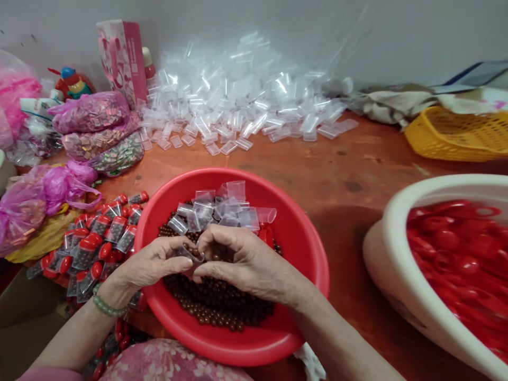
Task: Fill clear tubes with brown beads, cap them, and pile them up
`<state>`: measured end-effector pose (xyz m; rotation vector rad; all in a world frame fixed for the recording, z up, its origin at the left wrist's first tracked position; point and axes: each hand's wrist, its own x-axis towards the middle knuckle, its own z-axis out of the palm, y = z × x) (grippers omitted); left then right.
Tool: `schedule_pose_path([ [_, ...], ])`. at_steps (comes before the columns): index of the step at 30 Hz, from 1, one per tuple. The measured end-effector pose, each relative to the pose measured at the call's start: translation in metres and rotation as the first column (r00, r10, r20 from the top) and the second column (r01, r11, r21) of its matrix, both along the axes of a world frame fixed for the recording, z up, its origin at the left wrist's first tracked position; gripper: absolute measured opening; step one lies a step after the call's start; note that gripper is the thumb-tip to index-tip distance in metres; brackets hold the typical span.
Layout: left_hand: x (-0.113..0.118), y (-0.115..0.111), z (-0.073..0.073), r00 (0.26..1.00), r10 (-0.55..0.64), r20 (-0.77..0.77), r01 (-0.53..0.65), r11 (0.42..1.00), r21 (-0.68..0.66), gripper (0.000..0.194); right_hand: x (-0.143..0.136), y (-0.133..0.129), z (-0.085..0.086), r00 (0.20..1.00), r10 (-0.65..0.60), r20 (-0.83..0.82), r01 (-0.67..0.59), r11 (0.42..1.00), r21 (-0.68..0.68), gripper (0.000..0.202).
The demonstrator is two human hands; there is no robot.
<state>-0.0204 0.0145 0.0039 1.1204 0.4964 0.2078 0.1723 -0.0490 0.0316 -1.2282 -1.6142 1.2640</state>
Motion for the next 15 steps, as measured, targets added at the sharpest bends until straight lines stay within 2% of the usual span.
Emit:
schedule_pose_path([
  [3, 0.001, 0.0, 0.002, 1.0, -0.015, -0.001, 0.015, 0.999, -0.03, 0.045, -0.001, 0.001, 0.0, 0.999, -0.013, 0.044, 0.011, 0.999, 0.03, 0.02],
  [6, 0.001, -0.001, 0.003, 1.0, -0.01, 0.01, 0.01, 0.999, -0.033, 0.044, -0.001, 0.003, -0.001, 0.994, 0.042, 0.102, -0.047, 0.998, 0.049, 0.017],
  [10, 0.001, 0.001, 0.003, 1.0, -0.003, 0.023, 0.004, 1.0, -0.01, 0.039, -0.002, 0.003, -0.004, 0.995, 0.043, 0.088, -0.05, 0.996, 0.079, 0.027],
  [13, 0.001, 0.002, 0.003, 1.0, 0.025, 0.013, -0.025, 1.0, -0.019, 0.038, 0.0, -0.002, -0.006, 0.998, 0.038, 0.049, -0.039, 0.999, 0.036, 0.032],
  [15, 0.001, 0.003, 0.004, 0.999, 0.052, -0.005, -0.052, 0.998, -0.029, 0.038, 0.005, -0.006, -0.006, 0.995, 0.043, 0.095, -0.042, 0.999, -0.015, 0.03],
])
